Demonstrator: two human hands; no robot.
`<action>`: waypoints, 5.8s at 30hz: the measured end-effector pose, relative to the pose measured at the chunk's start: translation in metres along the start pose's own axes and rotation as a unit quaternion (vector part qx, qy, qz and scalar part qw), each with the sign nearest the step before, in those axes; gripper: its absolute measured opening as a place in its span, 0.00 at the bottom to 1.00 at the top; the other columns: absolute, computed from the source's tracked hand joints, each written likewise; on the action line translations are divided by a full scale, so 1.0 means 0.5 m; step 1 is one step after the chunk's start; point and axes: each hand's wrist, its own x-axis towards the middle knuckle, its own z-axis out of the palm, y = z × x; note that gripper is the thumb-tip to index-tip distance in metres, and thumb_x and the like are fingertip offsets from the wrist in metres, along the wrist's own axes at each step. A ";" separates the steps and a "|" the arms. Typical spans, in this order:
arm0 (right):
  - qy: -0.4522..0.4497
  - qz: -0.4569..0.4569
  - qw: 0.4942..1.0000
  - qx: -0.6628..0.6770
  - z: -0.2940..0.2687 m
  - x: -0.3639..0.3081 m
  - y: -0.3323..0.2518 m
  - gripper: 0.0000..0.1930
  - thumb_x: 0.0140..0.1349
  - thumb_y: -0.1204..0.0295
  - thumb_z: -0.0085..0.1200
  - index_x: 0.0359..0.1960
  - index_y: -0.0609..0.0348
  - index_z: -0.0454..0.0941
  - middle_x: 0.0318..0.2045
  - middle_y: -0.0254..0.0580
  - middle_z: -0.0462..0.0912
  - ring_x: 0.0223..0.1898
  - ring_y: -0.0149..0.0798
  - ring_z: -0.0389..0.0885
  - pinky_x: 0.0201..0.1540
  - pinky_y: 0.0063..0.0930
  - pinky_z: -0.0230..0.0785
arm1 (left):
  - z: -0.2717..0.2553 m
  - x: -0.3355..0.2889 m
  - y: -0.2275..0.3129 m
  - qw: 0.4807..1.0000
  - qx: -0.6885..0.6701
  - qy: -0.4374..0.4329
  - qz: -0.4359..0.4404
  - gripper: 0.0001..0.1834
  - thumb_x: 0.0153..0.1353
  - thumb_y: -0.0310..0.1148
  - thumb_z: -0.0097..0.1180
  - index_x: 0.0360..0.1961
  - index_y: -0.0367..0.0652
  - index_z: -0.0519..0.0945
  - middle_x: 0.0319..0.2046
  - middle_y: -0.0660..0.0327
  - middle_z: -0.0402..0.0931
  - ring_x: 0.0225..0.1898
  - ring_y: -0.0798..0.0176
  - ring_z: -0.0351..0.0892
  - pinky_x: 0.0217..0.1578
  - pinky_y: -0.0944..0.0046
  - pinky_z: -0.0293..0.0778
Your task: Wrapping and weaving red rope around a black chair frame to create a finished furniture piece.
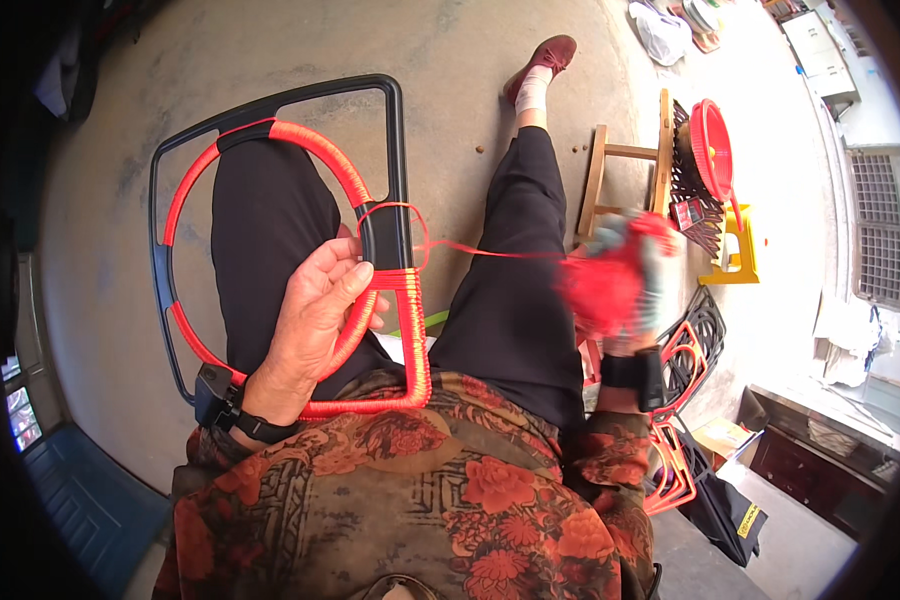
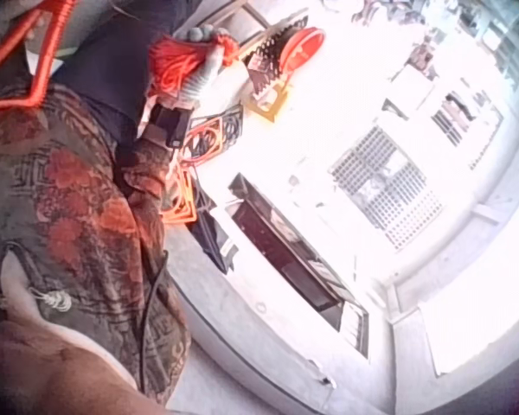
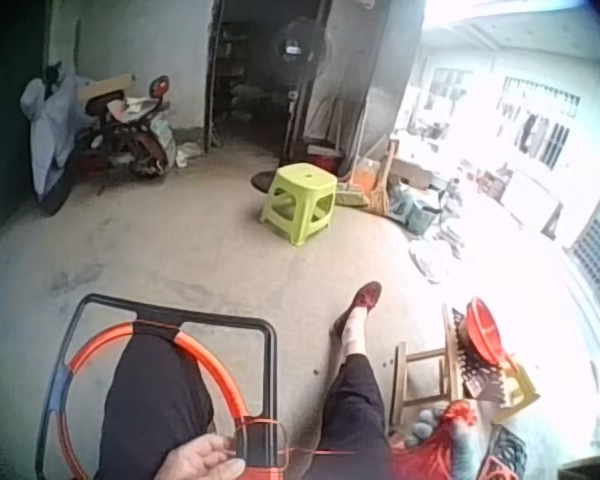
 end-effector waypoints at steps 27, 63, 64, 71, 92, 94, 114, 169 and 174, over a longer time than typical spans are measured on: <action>-0.188 0.179 0.955 -0.145 0.249 -0.034 0.104 0.10 0.56 0.68 0.62 0.32 0.61 0.76 0.33 0.42 0.81 0.28 0.35 0.79 0.34 0.28 0.73 | -0.009 0.002 0.001 0.999 0.034 0.037 -0.008 0.06 0.66 0.30 0.56 0.38 0.41 0.72 0.26 0.60 0.79 0.25 0.66 0.82 0.23 0.67 0.80; -0.282 -0.233 0.709 -0.604 0.261 0.047 0.273 0.29 0.43 0.69 0.67 0.51 0.59 0.75 0.55 0.56 0.72 0.58 0.57 0.70 0.59 0.44 0.66 | 0.038 -0.018 0.006 0.766 0.377 0.119 0.508 0.21 0.57 0.21 0.56 0.52 0.31 0.70 0.50 0.46 0.71 0.52 0.51 0.72 0.55 0.56 0.69; -0.212 -0.142 0.811 -0.526 0.263 0.049 0.267 0.25 0.47 0.71 0.66 0.49 0.60 0.76 0.51 0.54 0.75 0.55 0.53 0.74 0.57 0.40 0.68 | 0.030 -0.018 0.013 0.768 0.385 0.119 0.498 0.22 0.57 0.22 0.55 0.54 0.30 0.69 0.53 0.45 0.68 0.55 0.51 0.69 0.59 0.55 0.66; -0.302 -0.133 0.445 -0.832 0.243 0.046 0.110 0.08 0.49 0.72 0.60 0.30 0.57 0.76 0.29 0.45 0.80 0.34 0.50 0.80 0.39 0.40 0.72 | 0.006 -0.010 0.011 0.982 0.180 0.040 -0.034 0.09 0.70 0.33 0.49 0.40 0.37 0.73 0.25 0.62 0.76 0.23 0.73 0.77 0.24 0.74 0.75; -0.175 0.265 0.891 -0.324 0.084 0.016 0.204 0.10 0.61 0.66 0.58 0.36 0.60 0.75 0.30 0.41 0.81 0.35 0.34 0.80 0.40 0.29 0.73 | 0.022 0.008 0.027 0.998 0.033 0.049 0.009 0.15 0.71 0.37 0.48 0.52 0.38 0.68 0.36 0.57 0.79 0.27 0.67 0.81 0.25 0.69 0.79; -0.120 0.303 0.921 -0.211 0.067 0.002 0.202 0.10 0.60 0.66 0.58 0.38 0.58 0.76 0.37 0.45 0.82 0.39 0.40 0.81 0.43 0.33 0.74 | 0.016 0.008 0.025 0.998 0.014 0.059 -0.001 0.13 0.71 0.37 0.49 0.49 0.39 0.70 0.34 0.58 0.79 0.25 0.67 0.81 0.24 0.69 0.79; 0.134 0.172 0.888 -0.405 -0.003 0.097 0.152 0.21 0.66 0.53 0.54 0.47 0.60 0.75 0.40 0.44 0.82 0.34 0.40 0.82 0.37 0.38 0.78 | -0.005 -0.005 0.009 0.997 0.063 -0.003 -0.046 0.09 0.69 0.35 0.52 0.39 0.39 0.73 0.29 0.59 0.79 0.26 0.65 0.82 0.26 0.67 0.80; -0.081 0.171 0.981 -0.050 0.120 0.078 0.147 0.27 0.57 0.59 0.65 0.53 0.61 0.70 0.40 0.37 0.78 0.37 0.31 0.79 0.45 0.34 0.75 | -0.002 0.014 0.005 1.000 -0.006 -0.012 0.016 0.23 0.66 0.28 0.53 0.60 0.33 0.63 0.44 0.54 0.77 0.37 0.65 0.80 0.38 0.66 0.79; -0.142 0.370 0.818 -0.416 0.151 0.038 0.142 0.12 0.53 0.73 0.61 0.38 0.62 0.75 0.27 0.37 0.80 0.24 0.29 0.79 0.31 0.23 0.72 | -0.008 0.015 0.003 1.000 -0.006 -0.002 0.017 0.24 0.66 0.26 0.53 0.60 0.34 0.63 0.44 0.53 0.77 0.36 0.65 0.80 0.36 0.67 0.79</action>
